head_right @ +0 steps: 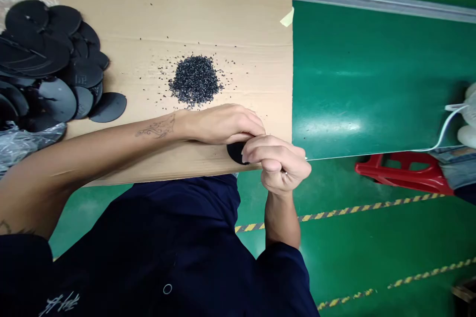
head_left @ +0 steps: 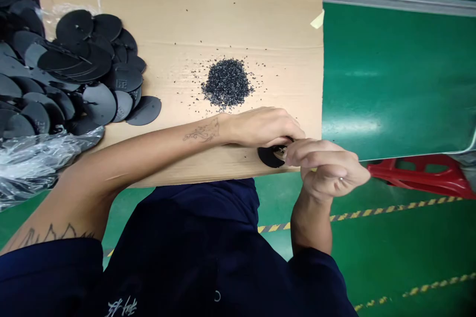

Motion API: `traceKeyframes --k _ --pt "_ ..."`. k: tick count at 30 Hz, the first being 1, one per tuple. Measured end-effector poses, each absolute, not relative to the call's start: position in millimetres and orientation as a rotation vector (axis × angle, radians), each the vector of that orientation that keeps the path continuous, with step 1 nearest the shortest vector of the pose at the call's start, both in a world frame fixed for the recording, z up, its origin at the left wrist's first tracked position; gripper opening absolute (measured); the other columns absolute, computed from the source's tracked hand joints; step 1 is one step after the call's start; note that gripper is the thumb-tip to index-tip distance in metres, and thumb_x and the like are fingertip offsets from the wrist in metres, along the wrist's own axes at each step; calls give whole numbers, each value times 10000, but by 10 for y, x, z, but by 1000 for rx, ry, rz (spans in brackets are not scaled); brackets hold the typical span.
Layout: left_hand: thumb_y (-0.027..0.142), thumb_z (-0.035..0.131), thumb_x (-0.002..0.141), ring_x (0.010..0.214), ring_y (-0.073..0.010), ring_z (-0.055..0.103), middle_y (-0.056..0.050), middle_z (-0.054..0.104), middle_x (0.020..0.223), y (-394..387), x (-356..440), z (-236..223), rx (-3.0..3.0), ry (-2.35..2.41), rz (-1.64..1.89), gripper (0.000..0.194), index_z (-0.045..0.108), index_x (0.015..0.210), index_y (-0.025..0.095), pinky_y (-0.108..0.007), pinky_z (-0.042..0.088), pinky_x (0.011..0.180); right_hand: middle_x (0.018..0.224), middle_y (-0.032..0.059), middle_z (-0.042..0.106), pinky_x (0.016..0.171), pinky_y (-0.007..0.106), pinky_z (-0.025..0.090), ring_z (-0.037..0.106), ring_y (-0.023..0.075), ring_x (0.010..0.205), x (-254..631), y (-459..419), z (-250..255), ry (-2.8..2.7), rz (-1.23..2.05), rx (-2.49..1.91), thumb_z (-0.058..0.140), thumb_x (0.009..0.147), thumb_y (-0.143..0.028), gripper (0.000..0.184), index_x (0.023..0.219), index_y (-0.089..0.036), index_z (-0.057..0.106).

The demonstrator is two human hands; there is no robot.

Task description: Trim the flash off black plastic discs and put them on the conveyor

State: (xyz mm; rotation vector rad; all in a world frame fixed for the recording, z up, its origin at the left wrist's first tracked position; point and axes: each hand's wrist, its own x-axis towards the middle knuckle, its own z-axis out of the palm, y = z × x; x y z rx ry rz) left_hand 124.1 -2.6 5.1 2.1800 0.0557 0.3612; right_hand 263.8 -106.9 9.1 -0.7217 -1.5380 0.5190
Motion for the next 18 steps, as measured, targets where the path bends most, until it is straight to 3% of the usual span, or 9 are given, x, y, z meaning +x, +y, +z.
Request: traceKeyframes --k 6,11,18 --pt "117 521 909 699 -124 618 -22 708 767 61 1236 78 2067 39 314 238 704 770 177 -265 461 693 643 5 655 440 276 558 646 156 496 2652 -1002 95 -1596 498 -764 546 1033 -350 316 792 -206 689" --pt "121 582 870 705 -136 633 -19 720 762 93 1226 91 2011 75 279 193 743 781 180 -269 471 686 519 -33 506 318 244 455 497 115 347 2558 -923 91 -1418 439 -775 576 1016 -377 405 648 -210 598" --pt "103 634 799 753 -169 639 6 684 719 138 1254 67 2035 152 240 152 751 774 197 -298 491 732 551 -29 443 340 224 453 443 86 353 2528 -878 82 -1438 447 -681 565 1024 -300 336 717 -170 598"
